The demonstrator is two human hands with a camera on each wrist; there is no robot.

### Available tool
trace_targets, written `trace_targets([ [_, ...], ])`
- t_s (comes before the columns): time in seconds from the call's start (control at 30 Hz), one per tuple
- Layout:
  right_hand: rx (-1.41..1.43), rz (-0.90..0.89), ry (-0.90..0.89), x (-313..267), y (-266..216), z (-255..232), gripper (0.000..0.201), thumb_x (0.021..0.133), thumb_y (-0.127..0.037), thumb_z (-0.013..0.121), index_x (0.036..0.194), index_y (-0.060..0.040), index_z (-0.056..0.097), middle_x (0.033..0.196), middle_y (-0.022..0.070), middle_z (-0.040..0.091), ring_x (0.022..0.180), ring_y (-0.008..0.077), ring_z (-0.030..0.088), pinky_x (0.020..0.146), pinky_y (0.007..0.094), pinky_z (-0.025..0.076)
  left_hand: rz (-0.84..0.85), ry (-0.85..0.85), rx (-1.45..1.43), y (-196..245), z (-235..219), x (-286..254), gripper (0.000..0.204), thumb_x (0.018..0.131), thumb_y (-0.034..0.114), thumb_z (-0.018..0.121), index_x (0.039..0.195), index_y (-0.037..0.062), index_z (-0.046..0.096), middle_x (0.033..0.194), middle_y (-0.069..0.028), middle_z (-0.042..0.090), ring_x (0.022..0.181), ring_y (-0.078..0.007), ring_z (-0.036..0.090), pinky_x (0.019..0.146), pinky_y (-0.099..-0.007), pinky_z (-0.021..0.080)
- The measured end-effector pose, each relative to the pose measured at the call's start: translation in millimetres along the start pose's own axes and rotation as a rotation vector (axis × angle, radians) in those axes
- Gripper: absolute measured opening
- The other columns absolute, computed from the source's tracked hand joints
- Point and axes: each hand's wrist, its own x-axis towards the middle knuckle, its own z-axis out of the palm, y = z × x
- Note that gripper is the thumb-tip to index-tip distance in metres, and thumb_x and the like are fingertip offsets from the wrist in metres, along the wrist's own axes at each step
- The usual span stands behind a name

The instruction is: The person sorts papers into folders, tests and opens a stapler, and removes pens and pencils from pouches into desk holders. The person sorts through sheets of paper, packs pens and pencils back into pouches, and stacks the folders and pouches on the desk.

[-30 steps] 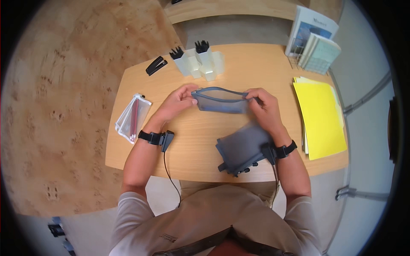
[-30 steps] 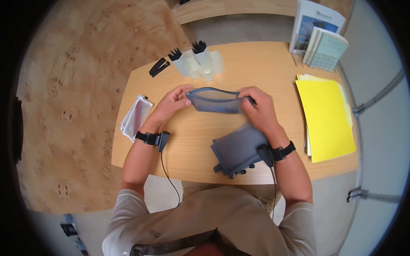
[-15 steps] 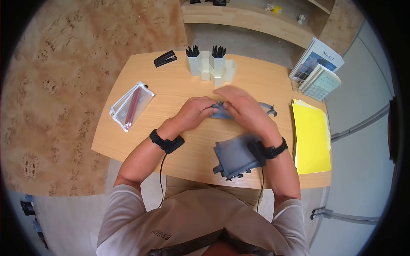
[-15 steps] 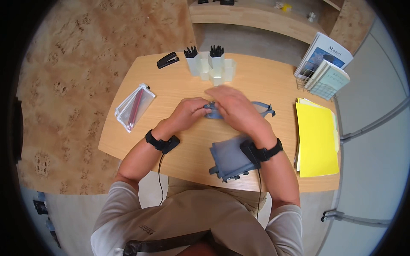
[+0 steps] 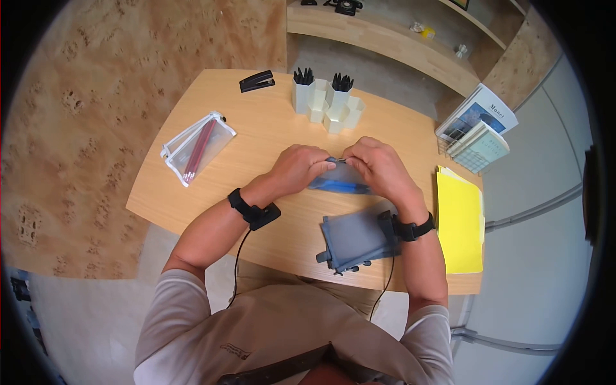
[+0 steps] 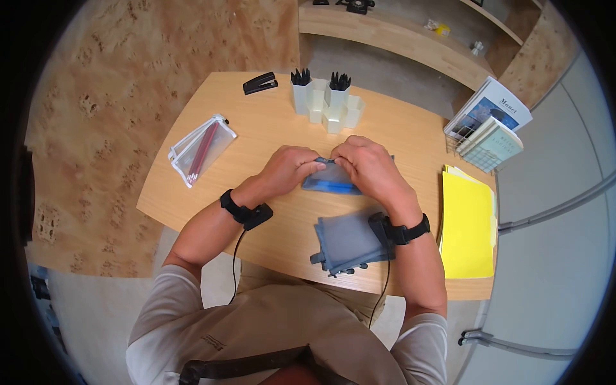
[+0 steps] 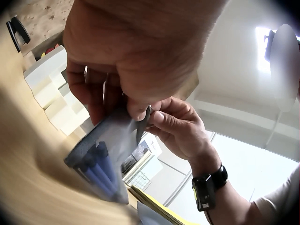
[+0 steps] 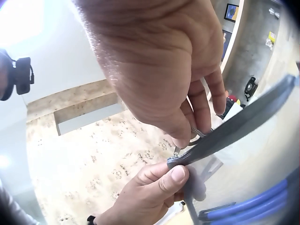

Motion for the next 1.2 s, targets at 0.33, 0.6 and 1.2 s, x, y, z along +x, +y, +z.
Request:
trace_targets([
  [0.33, -0.145, -0.064, 0.071, -3, 5, 3, 0.005, 0.087, -0.005, 0.070, 0.091, -0.0041, 0.070, 0.085, 0.0144, 0.061, 0.087, 0.0347, 0.062, 0.076, 0.0428, 0.051, 0.060, 0.126, -0.043, 6, 1, 4, 0.021, 0.092, 0.020, 0.072, 0.092, -0.0002, 0.070, 0.082, -0.0150, 0.068, 0.073, -0.0318, 0.063, 0.068, -0.0385, 0.051],
  [0.6, -0.194, 0.066, 0.124, -36, 32, -24, 0.004, 0.086, -0.001, 0.068, 0.090, -0.0027, 0.068, 0.084, 0.0148, 0.062, 0.085, 0.0357, 0.062, 0.075, 0.0427, 0.051, -0.408, 0.212, -0.226, -32, -46, -33, 0.017, 0.098, 0.014, 0.066, 0.100, -0.0021, 0.069, 0.076, -0.0042, 0.064, 0.072, -0.0109, 0.058, 0.066, -0.0279, 0.047],
  [1.2, 0.407, 0.462, 0.174, -89, 60, 15, 0.013, 0.093, -0.010, 0.073, 0.093, 0.0024, 0.069, 0.079, 0.0066, 0.067, 0.073, 0.0127, 0.061, 0.068, 0.0282, 0.050, -0.545, 0.655, 0.292, -123, -170, -148, 0.021, 0.095, 0.015, 0.071, 0.111, 0.0015, 0.068, 0.084, -0.0001, 0.065, 0.077, -0.0081, 0.058, 0.069, -0.0234, 0.047],
])
